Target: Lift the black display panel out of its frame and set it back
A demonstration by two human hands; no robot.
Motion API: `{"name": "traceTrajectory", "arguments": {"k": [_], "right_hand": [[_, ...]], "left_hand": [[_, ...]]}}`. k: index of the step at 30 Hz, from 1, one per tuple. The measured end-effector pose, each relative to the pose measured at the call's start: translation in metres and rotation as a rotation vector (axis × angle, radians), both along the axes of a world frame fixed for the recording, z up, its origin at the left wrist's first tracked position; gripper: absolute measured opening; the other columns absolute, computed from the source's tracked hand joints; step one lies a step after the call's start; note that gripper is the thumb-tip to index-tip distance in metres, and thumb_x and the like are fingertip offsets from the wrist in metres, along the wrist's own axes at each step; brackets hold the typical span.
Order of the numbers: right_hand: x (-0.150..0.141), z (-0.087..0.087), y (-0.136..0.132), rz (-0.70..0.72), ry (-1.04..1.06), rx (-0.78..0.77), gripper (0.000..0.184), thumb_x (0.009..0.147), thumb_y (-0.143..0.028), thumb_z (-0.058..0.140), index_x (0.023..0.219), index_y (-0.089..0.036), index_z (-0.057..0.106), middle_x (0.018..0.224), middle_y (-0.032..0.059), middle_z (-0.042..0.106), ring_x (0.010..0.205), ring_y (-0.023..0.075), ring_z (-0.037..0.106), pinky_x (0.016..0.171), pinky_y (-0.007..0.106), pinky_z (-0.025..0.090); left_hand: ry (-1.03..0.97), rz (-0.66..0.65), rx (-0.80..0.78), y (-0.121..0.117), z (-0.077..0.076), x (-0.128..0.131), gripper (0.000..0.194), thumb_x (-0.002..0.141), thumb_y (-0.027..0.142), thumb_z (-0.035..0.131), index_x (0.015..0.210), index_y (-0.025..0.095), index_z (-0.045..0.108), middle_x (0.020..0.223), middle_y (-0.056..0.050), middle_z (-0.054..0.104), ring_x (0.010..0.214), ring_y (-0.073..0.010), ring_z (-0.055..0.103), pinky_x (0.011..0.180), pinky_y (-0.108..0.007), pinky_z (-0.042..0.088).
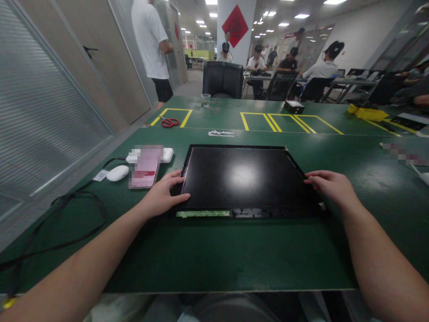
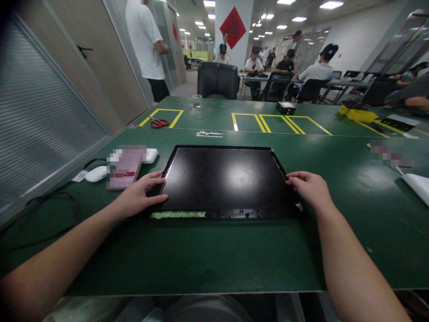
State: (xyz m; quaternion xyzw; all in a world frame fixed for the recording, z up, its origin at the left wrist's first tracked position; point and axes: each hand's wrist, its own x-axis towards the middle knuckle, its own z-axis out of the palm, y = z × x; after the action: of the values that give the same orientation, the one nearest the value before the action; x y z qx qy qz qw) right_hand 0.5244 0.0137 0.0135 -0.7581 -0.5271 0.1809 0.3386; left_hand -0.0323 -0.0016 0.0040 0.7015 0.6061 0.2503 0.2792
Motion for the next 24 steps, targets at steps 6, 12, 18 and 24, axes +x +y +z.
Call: {"name": "traceTrajectory", "arguments": {"k": [6, 12, 18, 24], "right_hand": [[-0.005, 0.004, -0.001, -0.067, 0.050, -0.053, 0.025, 0.075, -0.034, 0.068, 0.093, -0.025, 0.084, 0.089, 0.0074, 0.083, 0.072, 0.0230, 0.071, 0.063, 0.033, 0.055], [-0.003, 0.004, 0.001, -0.052, 0.108, -0.032, 0.024, 0.072, -0.037, 0.071, 0.090, -0.025, 0.083, 0.088, 0.0085, 0.083, 0.069, 0.0227, 0.071, 0.061, 0.033, 0.055], [-0.007, 0.006, -0.001, -0.059, 0.115, -0.010, 0.025, 0.072, -0.037, 0.072, 0.089, -0.024, 0.083, 0.086, 0.0090, 0.083, 0.065, 0.0214, 0.069, 0.057, 0.032, 0.053], [-0.008, 0.009, -0.003, -0.085, 0.112, -0.021, 0.021, 0.073, -0.034, 0.071, 0.088, -0.024, 0.083, 0.087, 0.0091, 0.083, 0.065, 0.0212, 0.068, 0.056, 0.031, 0.053]], "left_hand": [[-0.006, -0.012, -0.034, -0.003, 0.012, 0.005, 0.083, 0.068, 0.074, 0.080, 0.130, 0.019, 0.077, 0.172, -0.018, 0.049, 0.154, -0.0432, 0.052, 0.131, -0.057, 0.040], [-0.096, -0.017, -0.033, -0.008, 0.016, 0.010, 0.065, 0.065, 0.071, 0.084, 0.105, 0.022, 0.072, 0.171, -0.021, 0.047, 0.156, -0.0435, 0.049, 0.130, -0.059, 0.039], [-0.011, -0.005, 0.003, -0.010, 0.029, 0.012, 0.065, 0.081, 0.063, 0.072, 0.133, 0.024, 0.065, 0.168, -0.017, 0.054, 0.155, -0.0411, 0.052, 0.127, -0.062, 0.043], [0.176, 0.009, 0.019, -0.013, 0.037, 0.008, 0.080, 0.087, 0.060, 0.067, 0.155, 0.019, 0.054, 0.161, -0.019, 0.062, 0.148, -0.0421, 0.059, 0.123, -0.059, 0.048]]}}
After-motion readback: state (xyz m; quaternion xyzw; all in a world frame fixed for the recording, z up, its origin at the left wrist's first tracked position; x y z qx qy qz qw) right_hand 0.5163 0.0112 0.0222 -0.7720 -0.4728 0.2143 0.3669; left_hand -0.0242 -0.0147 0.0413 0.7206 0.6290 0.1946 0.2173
